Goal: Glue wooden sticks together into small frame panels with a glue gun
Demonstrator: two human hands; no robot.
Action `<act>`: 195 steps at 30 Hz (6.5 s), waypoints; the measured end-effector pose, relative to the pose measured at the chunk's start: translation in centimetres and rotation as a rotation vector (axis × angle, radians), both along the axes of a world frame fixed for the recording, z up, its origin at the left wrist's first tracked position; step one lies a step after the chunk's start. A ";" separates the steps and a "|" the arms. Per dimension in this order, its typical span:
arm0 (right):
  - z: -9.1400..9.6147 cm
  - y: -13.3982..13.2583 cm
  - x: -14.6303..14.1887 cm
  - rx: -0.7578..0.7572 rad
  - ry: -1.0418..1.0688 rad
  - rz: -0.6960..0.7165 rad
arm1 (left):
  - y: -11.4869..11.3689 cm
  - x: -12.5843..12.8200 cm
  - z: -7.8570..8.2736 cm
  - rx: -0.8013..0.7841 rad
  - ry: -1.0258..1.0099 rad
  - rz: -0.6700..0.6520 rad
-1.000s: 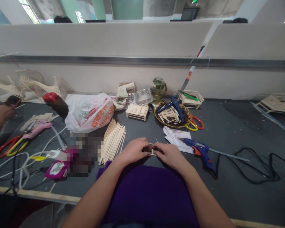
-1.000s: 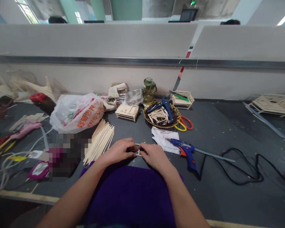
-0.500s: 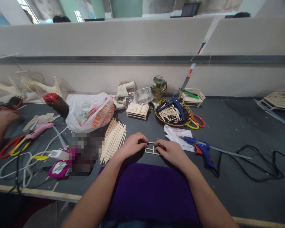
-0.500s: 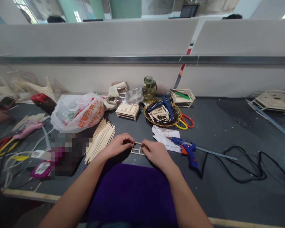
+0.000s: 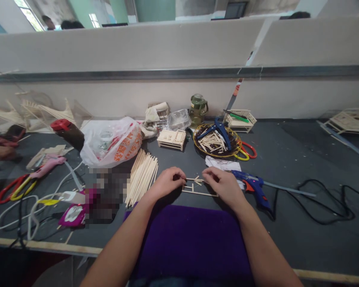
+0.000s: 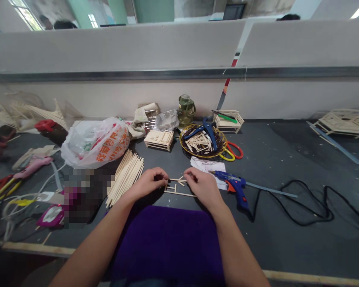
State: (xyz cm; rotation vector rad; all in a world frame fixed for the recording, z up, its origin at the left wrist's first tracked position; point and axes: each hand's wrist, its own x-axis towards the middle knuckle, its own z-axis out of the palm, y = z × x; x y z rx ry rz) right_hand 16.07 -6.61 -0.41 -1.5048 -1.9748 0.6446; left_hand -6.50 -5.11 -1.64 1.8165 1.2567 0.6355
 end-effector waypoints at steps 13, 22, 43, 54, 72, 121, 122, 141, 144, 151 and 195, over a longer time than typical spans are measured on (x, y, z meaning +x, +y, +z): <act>-0.8 0.2 -0.4 0.050 -0.220 0.313 | 0.7 -0.3 0.2 0.028 -0.342 0.444; -1.0 -0.1 -1.2 0.161 -0.403 0.270 | 0.6 -0.2 0.1 0.025 -0.343 0.432; -1.6 -0.1 -1.1 0.149 -0.296 0.341 | -0.6 -0.1 0.9 0.099 0.201 -0.177; -1.8 -0.1 -1.2 0.158 -0.271 0.332 | -0.7 0.0 0.8 0.133 0.286 -0.182; 0.3 -0.4 0.9 0.235 -0.037 -0.243 | 0.4 -0.5 1.6 0.622 0.326 0.385; -2.3 1.0 -0.8 0.192 -0.340 0.190 | -0.4 1.7 0.1 0.364 0.477 -0.054; -2.2 1.0 -0.8 0.197 -0.337 0.189 | -0.4 1.7 0.1 0.371 0.483 -0.054; 0.0 -0.7 -1.4 0.281 -0.542 0.346 | -0.8 1.8 0.4 0.439 0.535 -0.031; 0.1 -1.0 -1.9 0.285 -0.611 0.351 | -0.9 1.8 0.4 0.432 0.543 -0.032; -0.3 -0.5 -1.2 0.288 -0.451 0.281 | -0.9 1.8 0.3 0.437 0.546 -0.036; -0.4 -0.4 0.5 0.245 -0.572 0.147 | -1.3 2.3 0.9 0.501 0.443 -0.179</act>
